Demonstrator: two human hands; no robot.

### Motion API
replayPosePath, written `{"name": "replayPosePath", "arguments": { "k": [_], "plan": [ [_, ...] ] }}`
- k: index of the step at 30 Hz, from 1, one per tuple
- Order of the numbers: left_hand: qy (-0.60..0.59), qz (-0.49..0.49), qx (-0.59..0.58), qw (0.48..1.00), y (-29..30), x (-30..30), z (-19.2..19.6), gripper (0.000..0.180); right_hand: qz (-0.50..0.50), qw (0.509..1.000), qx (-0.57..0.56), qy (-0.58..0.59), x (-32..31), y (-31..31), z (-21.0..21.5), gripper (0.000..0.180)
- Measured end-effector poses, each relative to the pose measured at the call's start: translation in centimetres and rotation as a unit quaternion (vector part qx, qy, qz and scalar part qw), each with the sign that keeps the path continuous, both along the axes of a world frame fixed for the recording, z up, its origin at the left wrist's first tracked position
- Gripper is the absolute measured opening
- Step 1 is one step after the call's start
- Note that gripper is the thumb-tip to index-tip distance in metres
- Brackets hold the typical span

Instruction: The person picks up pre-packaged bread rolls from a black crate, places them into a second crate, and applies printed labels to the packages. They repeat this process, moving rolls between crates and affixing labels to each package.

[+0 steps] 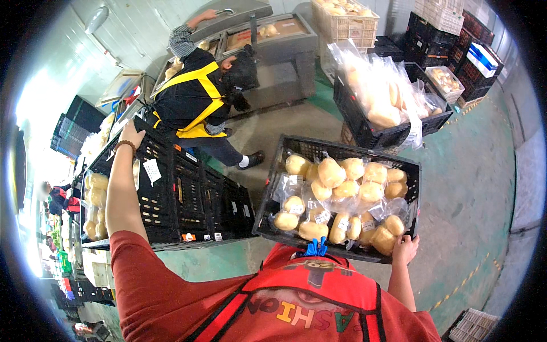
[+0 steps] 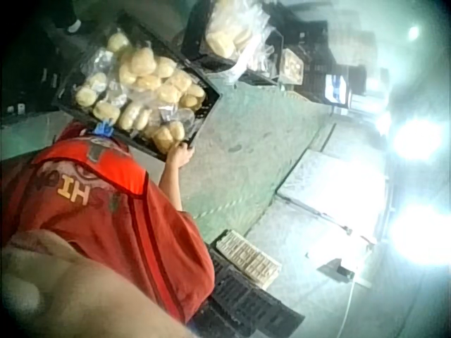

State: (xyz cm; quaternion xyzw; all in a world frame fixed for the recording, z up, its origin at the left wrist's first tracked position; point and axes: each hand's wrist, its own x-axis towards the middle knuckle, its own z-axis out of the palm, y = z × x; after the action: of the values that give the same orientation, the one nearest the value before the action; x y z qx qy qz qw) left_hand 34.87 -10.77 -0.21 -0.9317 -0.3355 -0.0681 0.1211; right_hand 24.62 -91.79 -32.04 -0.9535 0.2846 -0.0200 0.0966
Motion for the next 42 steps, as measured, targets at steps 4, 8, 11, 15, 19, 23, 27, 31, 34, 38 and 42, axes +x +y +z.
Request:
{"name": "replayPosePath", "arguments": {
  "k": [4, 8, 11, 15, 19, 23, 27, 31, 34, 38, 42],
  "plan": [
    [-0.084, -0.215, 0.040, 0.972, -1.1, -1.1, 0.3, 0.053, 0.026, 0.999, 0.000, -0.024, 0.0, -0.9, -1.5, 0.024],
    [-0.082, -0.475, -0.113, 0.869, -13.9, -1.7, 5.5, 0.023, 0.020, 1.000, 0.000, -0.016, 0.1, -0.8, -1.4, 0.022],
    [-0.052, -0.684, -0.100, 0.720, -23.9, -4.3, 8.0, 0.014, -0.003, 1.000, -0.003, 0.001, -0.2, -0.6, -0.7, 0.019],
    [0.136, -0.804, -0.257, 0.519, -30.9, -10.5, 10.4, 0.037, -0.008, 1.000, -0.006, 0.023, -0.1, -0.5, -0.3, 0.020],
    [0.313, -0.771, -0.357, 0.425, -32.4, -12.3, 11.8, 0.073, 0.004, 1.000, -0.015, 0.023, 0.4, -0.2, -0.6, 0.020],
    [0.193, -0.780, -0.445, 0.396, -31.4, -12.0, 10.3, 0.046, 0.005, 1.000, -0.013, 0.013, 0.1, -0.3, -0.6, 0.021],
    [0.282, -0.767, -0.498, 0.290, -31.0, -10.6, 10.8, 0.048, -0.023, 0.999, -0.023, 0.023, -0.4, -0.8, -1.5, 0.021],
    [0.256, -0.750, -0.545, 0.274, -31.3, -11.9, 12.2, 0.065, -0.001, 1.000, -0.011, 0.012, 0.5, 0.2, -0.4, 0.021],
    [0.237, -0.734, -0.581, 0.260, -30.9, -12.9, 12.2, 0.079, -0.012, 1.000, -0.020, 0.014, 0.1, 0.2, 0.1, 0.022],
    [0.377, -0.695, -0.542, 0.285, -29.7, -13.4, 11.1, 0.055, -0.015, 1.000, -0.011, 0.014, 0.2, 0.5, -0.1, 0.021],
    [0.340, -0.768, -0.411, 0.355, -30.2, -12.2, 11.4, 0.066, -0.021, 1.000, -0.019, 0.010, -0.1, 0.3, -0.5, 0.020]
  ]
}}
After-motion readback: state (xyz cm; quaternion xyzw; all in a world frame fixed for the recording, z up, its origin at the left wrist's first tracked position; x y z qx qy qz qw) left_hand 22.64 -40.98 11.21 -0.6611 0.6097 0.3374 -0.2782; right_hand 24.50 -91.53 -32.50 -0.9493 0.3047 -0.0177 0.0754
